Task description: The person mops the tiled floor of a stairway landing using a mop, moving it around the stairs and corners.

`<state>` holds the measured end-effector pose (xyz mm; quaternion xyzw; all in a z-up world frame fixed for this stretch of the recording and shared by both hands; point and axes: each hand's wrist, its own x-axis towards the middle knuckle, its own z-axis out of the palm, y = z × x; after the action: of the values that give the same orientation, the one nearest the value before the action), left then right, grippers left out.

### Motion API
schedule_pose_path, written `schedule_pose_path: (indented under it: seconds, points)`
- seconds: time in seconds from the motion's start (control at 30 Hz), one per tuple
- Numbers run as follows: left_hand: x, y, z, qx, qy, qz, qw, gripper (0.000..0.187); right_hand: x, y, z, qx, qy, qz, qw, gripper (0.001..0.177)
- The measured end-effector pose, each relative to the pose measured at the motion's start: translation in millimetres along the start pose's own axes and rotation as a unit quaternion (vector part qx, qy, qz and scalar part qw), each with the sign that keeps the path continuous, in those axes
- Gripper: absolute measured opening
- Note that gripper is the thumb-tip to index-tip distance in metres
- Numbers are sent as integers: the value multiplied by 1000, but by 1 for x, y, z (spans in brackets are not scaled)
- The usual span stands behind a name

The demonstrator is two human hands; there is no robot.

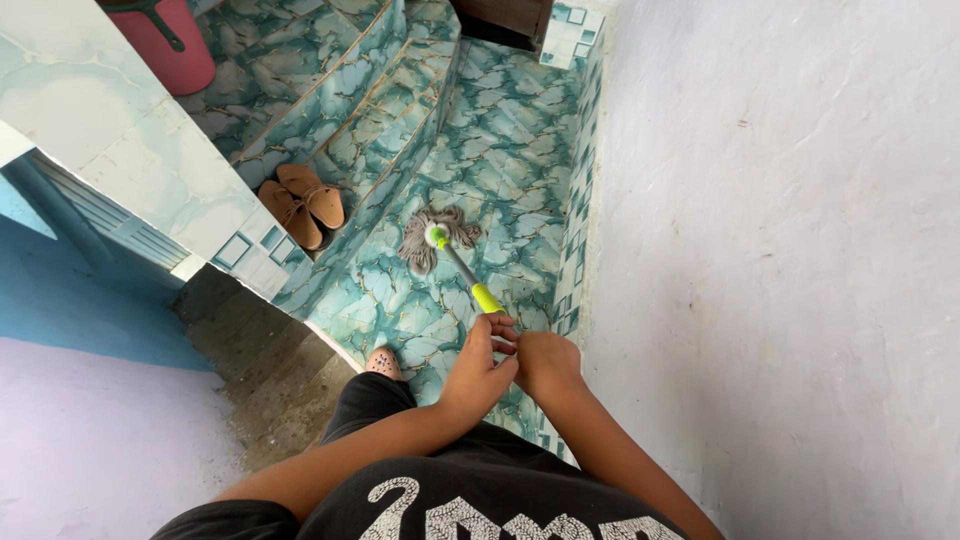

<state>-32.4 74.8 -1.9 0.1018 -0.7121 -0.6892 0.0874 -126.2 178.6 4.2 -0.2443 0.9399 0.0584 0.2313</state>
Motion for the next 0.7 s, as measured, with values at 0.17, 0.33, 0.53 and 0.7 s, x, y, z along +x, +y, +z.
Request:
schedule_pose_path:
  seconds: [0.17, 0.33, 0.53, 0.7]
  points:
    - [-6, 0, -34, 28, 29, -23, 999, 47, 92, -9, 48, 51, 109, -57, 991, 39]
    - [-13, -1, -59, 42, 68, -23, 997, 47, 152, 2, 99, -13, 70, -42, 997, 25]
    - [-26, 1, -57, 2, 92, -18, 996, 47, 132, 49, 99, 2, -8, 20, 1000, 74]
    - [-31, 8, -25, -11, 48, 5, 999, 50, 71, 61, 52, 12, -13, 44, 999, 74]
